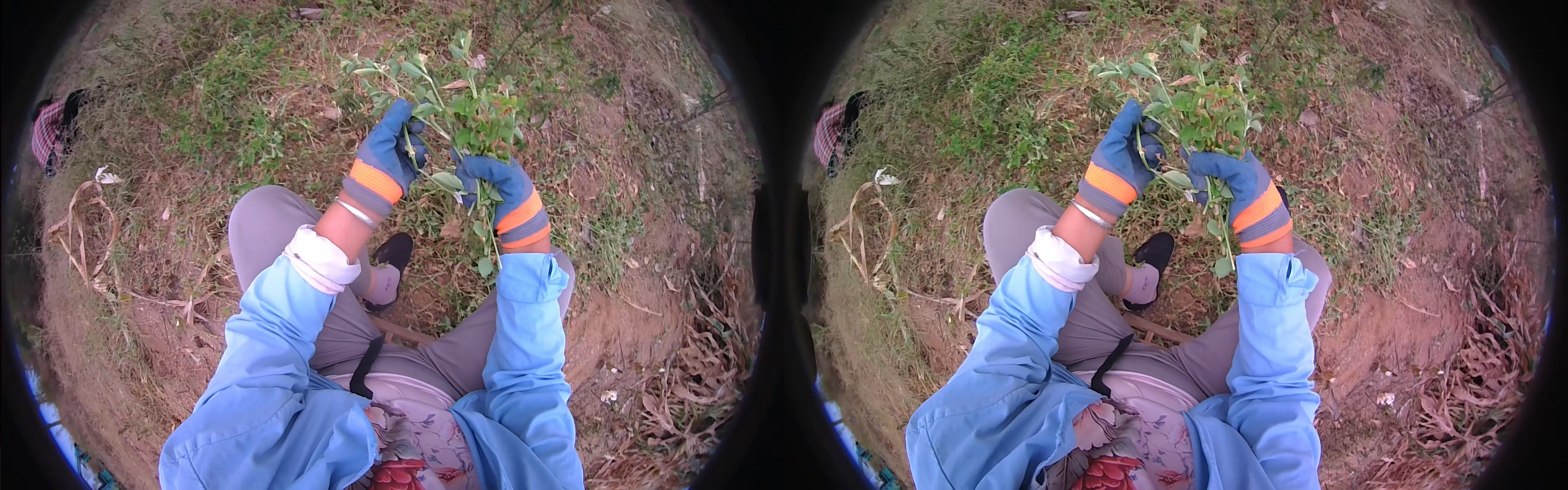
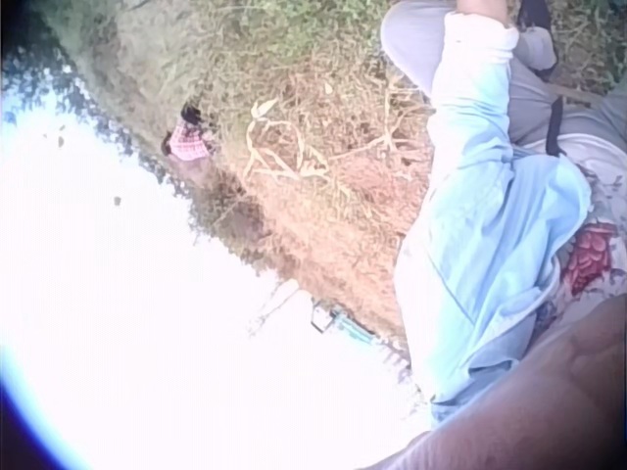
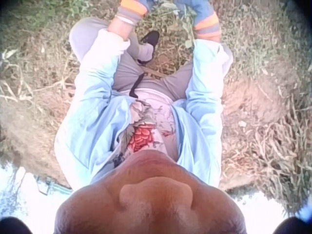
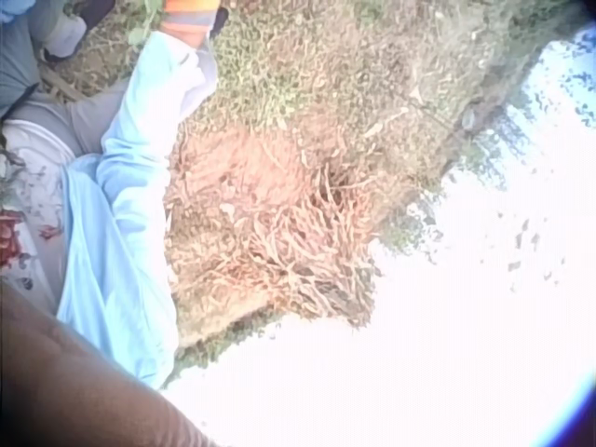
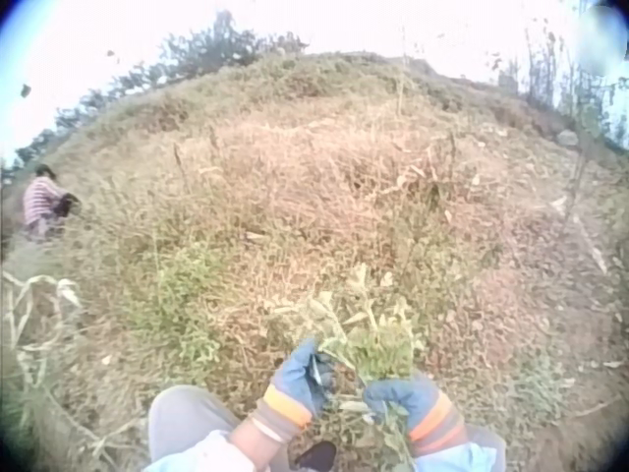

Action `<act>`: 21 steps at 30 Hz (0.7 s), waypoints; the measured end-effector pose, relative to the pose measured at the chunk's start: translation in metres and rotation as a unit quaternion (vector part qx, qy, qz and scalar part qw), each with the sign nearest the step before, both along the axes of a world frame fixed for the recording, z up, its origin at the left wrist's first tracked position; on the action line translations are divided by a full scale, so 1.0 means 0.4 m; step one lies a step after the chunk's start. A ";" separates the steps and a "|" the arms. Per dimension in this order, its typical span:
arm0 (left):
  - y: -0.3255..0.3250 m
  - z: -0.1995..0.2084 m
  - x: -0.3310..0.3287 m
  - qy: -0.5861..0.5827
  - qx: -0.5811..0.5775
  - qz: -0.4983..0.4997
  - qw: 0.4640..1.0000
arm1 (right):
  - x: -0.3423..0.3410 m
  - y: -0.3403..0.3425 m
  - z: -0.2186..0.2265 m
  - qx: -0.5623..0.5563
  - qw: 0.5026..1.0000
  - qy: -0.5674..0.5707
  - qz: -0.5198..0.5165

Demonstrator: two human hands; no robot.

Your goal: The person sits on the ground and pulls weeds from the soil by hand. They gather the uprooted plants into a bundle held in their left hand while continuing to pull more weeds with their right hand.

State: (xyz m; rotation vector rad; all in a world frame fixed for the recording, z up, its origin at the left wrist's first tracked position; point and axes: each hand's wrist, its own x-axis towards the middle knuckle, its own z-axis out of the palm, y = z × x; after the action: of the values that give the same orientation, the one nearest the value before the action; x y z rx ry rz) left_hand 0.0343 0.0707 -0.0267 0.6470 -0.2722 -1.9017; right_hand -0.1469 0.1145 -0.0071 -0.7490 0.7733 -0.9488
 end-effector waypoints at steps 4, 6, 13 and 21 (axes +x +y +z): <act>-0.008 -0.002 0.002 0.012 -0.014 0.030 0.999 | -0.007 -0.001 -0.001 -0.026 0.999 0.018 0.028; -0.006 0.001 0.002 0.011 -0.023 0.039 0.999 | -0.014 -0.002 -0.006 -0.042 0.998 0.028 0.036; -0.010 0.009 0.007 0.030 0.019 0.076 0.996 | -0.017 -0.003 -0.001 -0.054 0.998 0.034 0.028; -0.037 -0.020 0.035 -0.045 0.030 0.078 0.996 | -0.026 -0.015 -0.029 -0.136 0.986 0.095 0.035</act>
State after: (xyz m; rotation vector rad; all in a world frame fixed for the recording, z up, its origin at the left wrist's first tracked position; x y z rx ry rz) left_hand 0.0483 0.0559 -0.0347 0.7720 -0.2160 -1.7389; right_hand -0.1575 0.1087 -0.0185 -1.1099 0.7852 -0.9389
